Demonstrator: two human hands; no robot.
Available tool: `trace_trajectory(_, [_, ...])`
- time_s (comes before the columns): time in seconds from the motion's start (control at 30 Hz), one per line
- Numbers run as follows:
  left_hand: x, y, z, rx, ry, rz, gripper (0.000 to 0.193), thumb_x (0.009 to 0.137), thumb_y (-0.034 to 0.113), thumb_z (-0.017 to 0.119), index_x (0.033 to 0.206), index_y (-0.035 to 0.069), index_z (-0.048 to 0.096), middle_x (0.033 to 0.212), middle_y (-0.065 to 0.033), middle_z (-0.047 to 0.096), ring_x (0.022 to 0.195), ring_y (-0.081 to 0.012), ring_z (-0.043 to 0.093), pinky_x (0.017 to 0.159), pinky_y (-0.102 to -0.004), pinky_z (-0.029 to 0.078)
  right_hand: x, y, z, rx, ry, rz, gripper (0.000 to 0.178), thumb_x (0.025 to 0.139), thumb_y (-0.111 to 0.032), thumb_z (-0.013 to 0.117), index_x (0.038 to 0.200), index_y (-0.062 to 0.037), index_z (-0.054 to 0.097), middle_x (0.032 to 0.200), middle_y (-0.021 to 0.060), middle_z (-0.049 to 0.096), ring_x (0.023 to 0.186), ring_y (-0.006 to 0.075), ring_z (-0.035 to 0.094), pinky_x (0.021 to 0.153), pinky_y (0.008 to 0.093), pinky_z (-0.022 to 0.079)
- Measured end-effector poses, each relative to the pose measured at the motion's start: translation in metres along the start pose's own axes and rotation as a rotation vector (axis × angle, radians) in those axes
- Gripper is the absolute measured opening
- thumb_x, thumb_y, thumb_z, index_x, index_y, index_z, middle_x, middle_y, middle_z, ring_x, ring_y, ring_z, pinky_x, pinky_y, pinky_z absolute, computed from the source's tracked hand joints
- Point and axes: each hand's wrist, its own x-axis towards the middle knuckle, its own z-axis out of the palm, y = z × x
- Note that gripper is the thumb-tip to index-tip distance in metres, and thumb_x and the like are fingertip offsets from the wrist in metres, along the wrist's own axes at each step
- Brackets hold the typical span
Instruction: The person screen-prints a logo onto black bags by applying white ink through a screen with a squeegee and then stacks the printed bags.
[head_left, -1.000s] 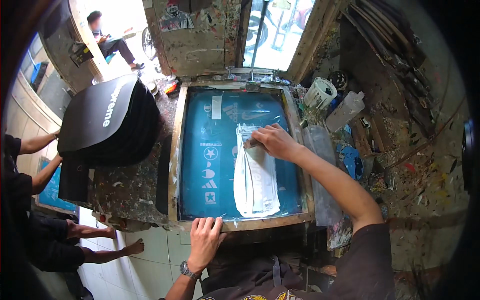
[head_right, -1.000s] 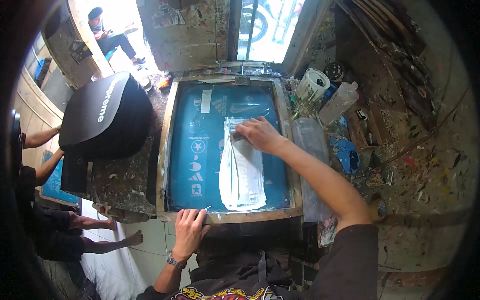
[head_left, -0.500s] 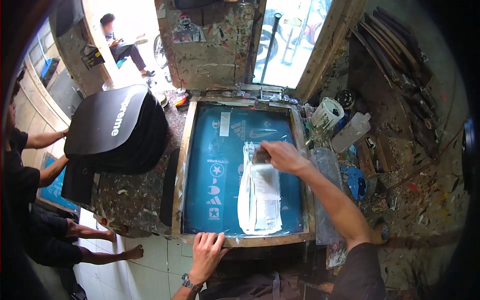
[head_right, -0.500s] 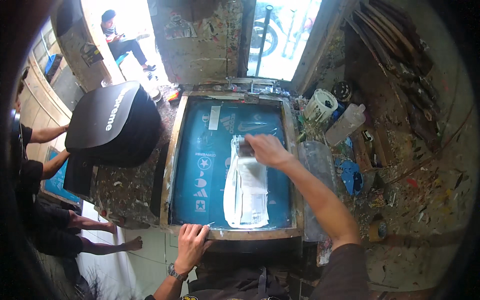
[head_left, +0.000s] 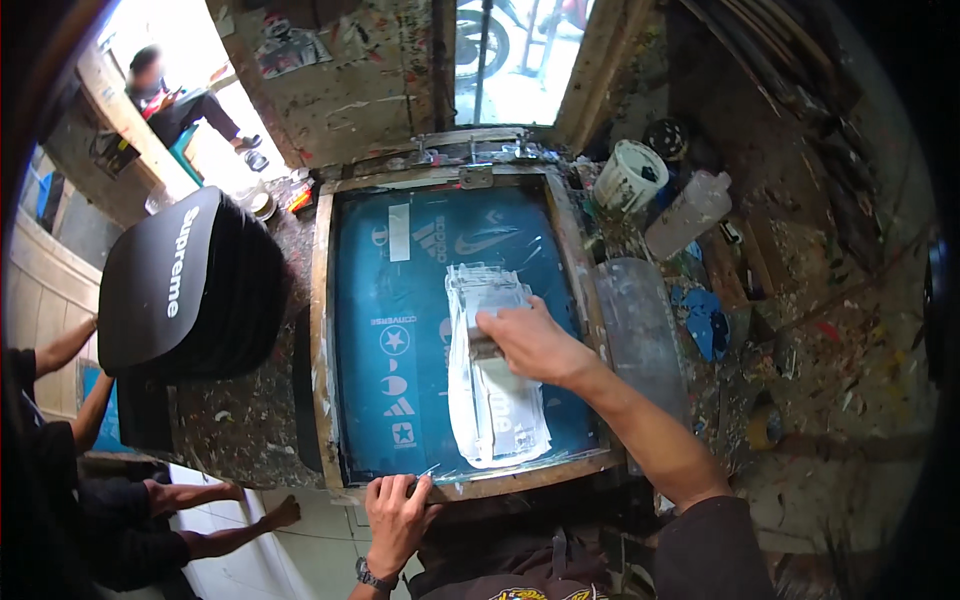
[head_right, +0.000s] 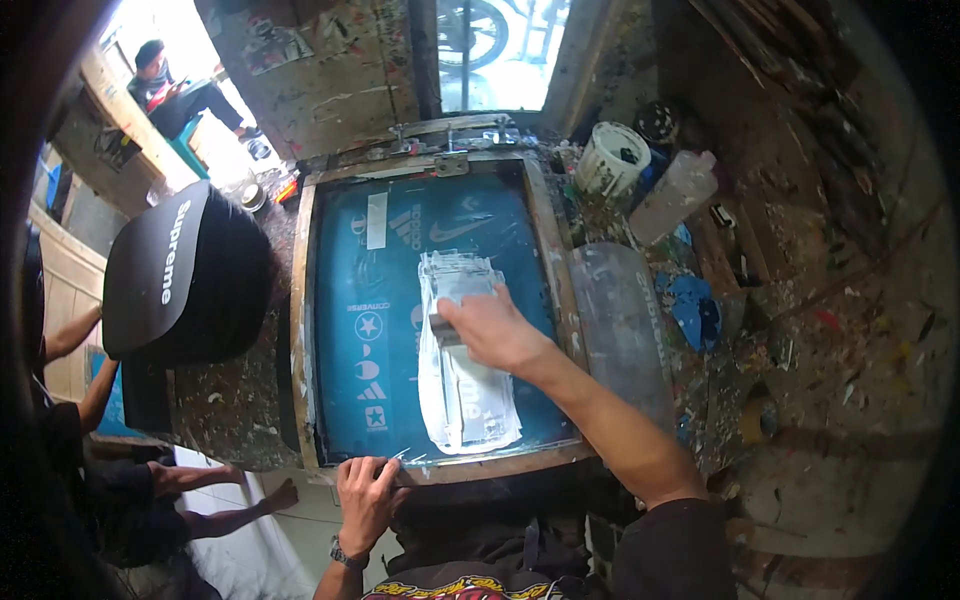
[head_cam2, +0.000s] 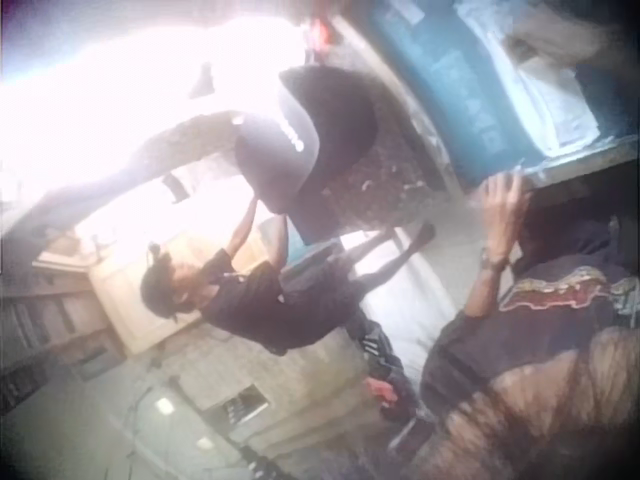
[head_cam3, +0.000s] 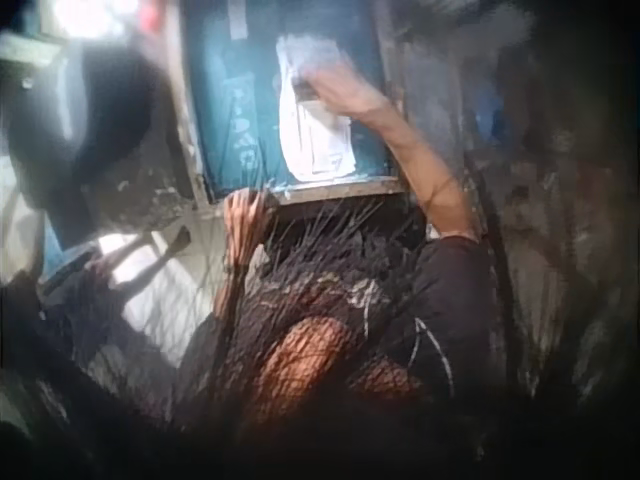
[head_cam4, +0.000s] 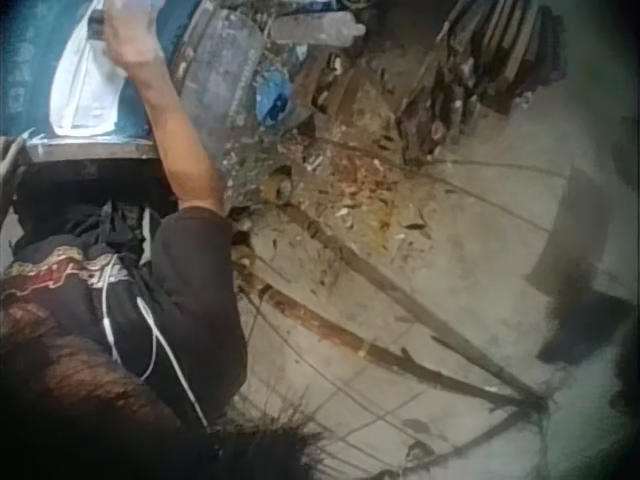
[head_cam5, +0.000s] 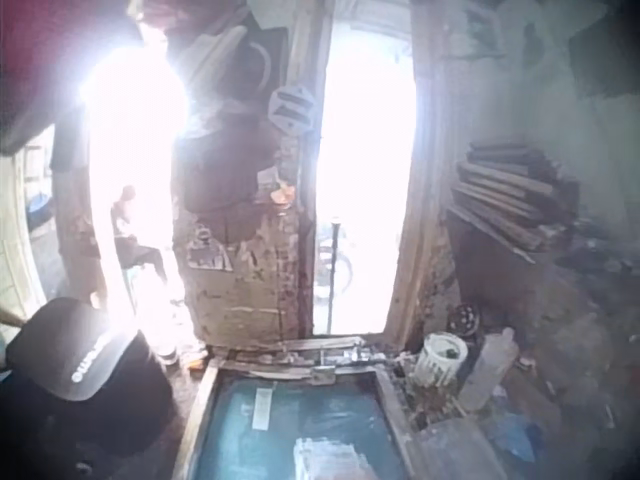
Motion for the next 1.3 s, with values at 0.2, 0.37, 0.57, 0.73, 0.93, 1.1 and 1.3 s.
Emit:
trace_trajectory(0.2, [0.003, 0.003, -0.001, 0.012, 0.033, 0.007, 0.054, 0.063, 0.020, 0.091, 0.112, 0.010, 0.069, 0.102, -0.0048, 0.065, 0.097, -0.0262, 0.059, 0.089, -0.0422, 0.044, -0.052, -0.039, 0.019, 0.031, -0.018, 0.032, 0.035, 0.085, -0.001, 0.062, 0.118, -0.0067, 0.053, 0.095, 0.0163, 0.067, 0.096, 0.0392, 0.070, 0.103, 0.0697, 0.034])
trace_trajectory(0.37, [0.004, 0.010, 0.005, 0.013, 0.067, 0.036, 0.050, 0.068, 0.022, 0.089, 0.112, 0.009, 0.069, 0.096, -0.0054, 0.063, 0.095, -0.0268, 0.059, 0.088, -0.0420, 0.043, -0.101, -0.075, 0.034, 0.048, 0.006, 0.075, 0.035, 0.087, -0.004, 0.062, 0.121, -0.0079, 0.057, 0.096, 0.0165, 0.068, 0.098, 0.0382, 0.070, 0.108, 0.0715, 0.031])
trace_trajectory(0.57, [0.001, 0.003, 0.004, 0.034, 0.139, 0.070, 0.044, 0.073, 0.028, 0.087, 0.107, 0.009, 0.068, 0.091, -0.0057, 0.060, 0.091, -0.0279, 0.058, 0.083, -0.0412, 0.042, -0.135, -0.107, 0.065, -0.124, 0.245, 0.046, 0.034, 0.089, -0.008, 0.062, 0.123, -0.0102, 0.060, 0.097, 0.0139, 0.068, 0.100, 0.0329, 0.071, 0.114, 0.0699, 0.027])
trace_trajectory(0.73, [-0.001, 0.004, -0.004, 0.040, 0.183, 0.095, 0.040, 0.074, 0.027, 0.087, 0.104, 0.009, 0.067, 0.092, -0.0068, 0.060, 0.092, -0.0284, 0.058, 0.082, -0.0417, 0.042, -0.148, -0.131, 0.065, -0.289, 0.522, 0.071, 0.023, 0.092, -0.017, 0.065, 0.114, -0.0112, 0.066, 0.096, 0.0071, 0.067, 0.102, 0.0242, 0.068, 0.116, 0.0657, 0.028])
trace_trajectory(0.93, [0.001, 0.015, -0.019, 0.055, 0.176, 0.109, 0.042, 0.075, 0.028, 0.085, 0.109, 0.007, 0.069, 0.092, -0.0086, 0.062, 0.091, -0.0301, 0.059, 0.082, -0.0416, 0.043, -0.160, -0.139, 0.085, -0.284, 0.722, 0.152, 0.017, 0.095, -0.023, 0.062, 0.108, -0.0131, 0.066, 0.095, 0.0029, 0.063, 0.102, 0.0207, 0.063, 0.117, 0.0611, 0.029])
trace_trajectory(1.1, [0.001, 0.019, -0.033, 0.064, 0.163, 0.137, 0.041, 0.077, 0.028, 0.084, 0.107, 0.006, 0.069, 0.091, -0.0095, 0.061, 0.090, -0.0313, 0.059, 0.081, -0.0421, 0.043, -0.163, -0.139, 0.078, -0.275, 0.763, 0.141, 0.025, 0.095, -0.036, 0.065, 0.107, -0.0143, 0.065, 0.095, 0.0030, 0.061, 0.102, 0.0204, 0.061, 0.114, 0.0605, 0.031])
trace_trajectory(1.3, [0.008, 0.024, -0.063, 0.098, 0.160, 0.165, 0.043, 0.079, 0.032, 0.083, 0.110, 0.006, 0.068, 0.090, -0.0095, 0.061, 0.088, -0.0311, 0.058, 0.080, -0.0422, 0.043, -0.156, -0.139, 0.055, -0.205, 0.955, 0.046, 0.047, 0.092, -0.060, 0.065, 0.094, -0.0127, 0.067, 0.091, 0.0021, 0.063, 0.089, 0.0177, 0.061, 0.103, 0.0564, 0.034])
